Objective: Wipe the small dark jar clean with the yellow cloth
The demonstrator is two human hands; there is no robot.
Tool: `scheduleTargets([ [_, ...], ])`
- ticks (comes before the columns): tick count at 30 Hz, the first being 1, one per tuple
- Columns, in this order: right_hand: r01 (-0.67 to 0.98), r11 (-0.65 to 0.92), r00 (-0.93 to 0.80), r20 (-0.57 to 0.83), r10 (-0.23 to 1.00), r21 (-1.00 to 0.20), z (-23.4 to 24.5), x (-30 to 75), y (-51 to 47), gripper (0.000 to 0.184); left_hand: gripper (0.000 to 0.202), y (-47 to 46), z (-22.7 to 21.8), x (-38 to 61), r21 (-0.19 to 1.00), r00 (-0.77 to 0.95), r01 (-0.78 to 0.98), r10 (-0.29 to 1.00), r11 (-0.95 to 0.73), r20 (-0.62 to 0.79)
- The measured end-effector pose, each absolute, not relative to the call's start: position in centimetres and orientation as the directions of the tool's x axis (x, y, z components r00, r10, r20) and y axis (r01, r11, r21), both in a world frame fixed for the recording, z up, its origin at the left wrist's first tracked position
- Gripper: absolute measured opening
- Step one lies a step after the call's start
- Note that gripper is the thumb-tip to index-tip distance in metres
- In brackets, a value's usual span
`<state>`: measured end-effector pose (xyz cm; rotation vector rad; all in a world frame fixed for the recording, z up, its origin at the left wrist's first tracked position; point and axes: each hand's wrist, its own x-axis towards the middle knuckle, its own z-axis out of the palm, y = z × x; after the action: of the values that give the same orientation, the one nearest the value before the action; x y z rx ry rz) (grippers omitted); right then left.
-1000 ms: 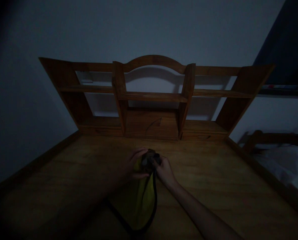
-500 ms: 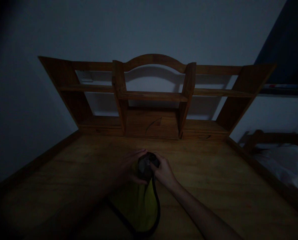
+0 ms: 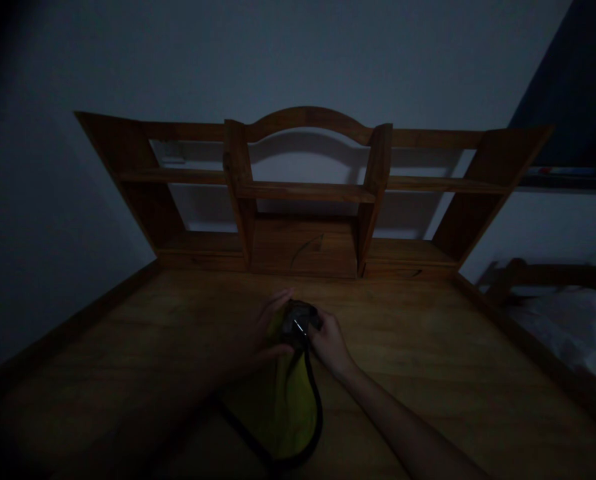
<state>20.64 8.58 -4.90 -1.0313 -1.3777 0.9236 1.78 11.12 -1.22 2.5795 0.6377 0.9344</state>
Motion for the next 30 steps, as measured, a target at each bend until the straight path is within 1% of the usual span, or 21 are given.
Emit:
scheduleTargets([
  [3, 0.042, 0.258, 0.030, 0.259, 0.965, -0.965, -5.3, 20.8, 8.7, 0.033, 0.089, 11.3, -1.7, 2.1, 0.416, 0.651, 0.282, 0.491, -0.864, 0.579],
  [6, 0.013, 0.228, 0.030, 0.228, 0.973, -0.974, -5.7, 21.0, 8.9, 0.032, 0.085, 11.4, -1.9, 2.2, 0.399, 0.624, 0.301, 0.495, -0.866, 0.605],
  [10, 0.036, 0.262, 0.025, 0.263, 0.965, -0.964, -5.7, 20.9, 8.9, 0.030, 0.084, 11.4, -1.9, 2.0, 0.351, 0.604, 0.339, 0.488, -0.873, 0.630],
  [13, 0.059, 0.273, 0.031, 0.275, 0.961, -0.960, -5.3, 20.8, 8.8, 0.028, 0.083, 11.5, -1.9, 1.9, 0.330, 0.569, 0.337, 0.469, -0.882, 0.675],
  [16, 0.077, 0.286, 0.029, 0.289, 0.957, -0.955, -4.7, 20.8, 8.6, 0.026, 0.083, 11.5, -2.0, 1.9, 0.311, 0.561, 0.347, 0.461, -0.885, 0.687],
  [22, 0.139, 0.352, -0.006, 0.354, 0.935, -0.926, -4.4, 20.7, 8.2, 0.020, 0.080, 11.5, -2.1, 1.6, 0.344, 0.578, 0.341, 0.484, -0.875, 0.657],
  [25, 0.174, 0.334, -0.012, 0.337, 0.941, -0.926, -4.6, 20.6, 8.2, 0.018, 0.073, 11.6, -2.0, 1.5, 0.363, 0.569, 0.348, 0.503, -0.864, 0.650],
  [28, 0.188, 0.315, 0.022, 0.325, 0.946, -0.930, -4.7, 20.6, 8.3, 0.022, 0.066, 11.7, -1.9, 1.6, 0.405, 0.564, 0.375, 0.552, -0.834, 0.614],
  [30, 0.173, 0.306, 0.041, 0.317, 0.947, -0.936, -4.7, 20.6, 8.4, 0.025, 0.074, 11.8, -1.9, 1.7, 0.411, 0.582, 0.361, 0.546, -0.837, 0.603],
])
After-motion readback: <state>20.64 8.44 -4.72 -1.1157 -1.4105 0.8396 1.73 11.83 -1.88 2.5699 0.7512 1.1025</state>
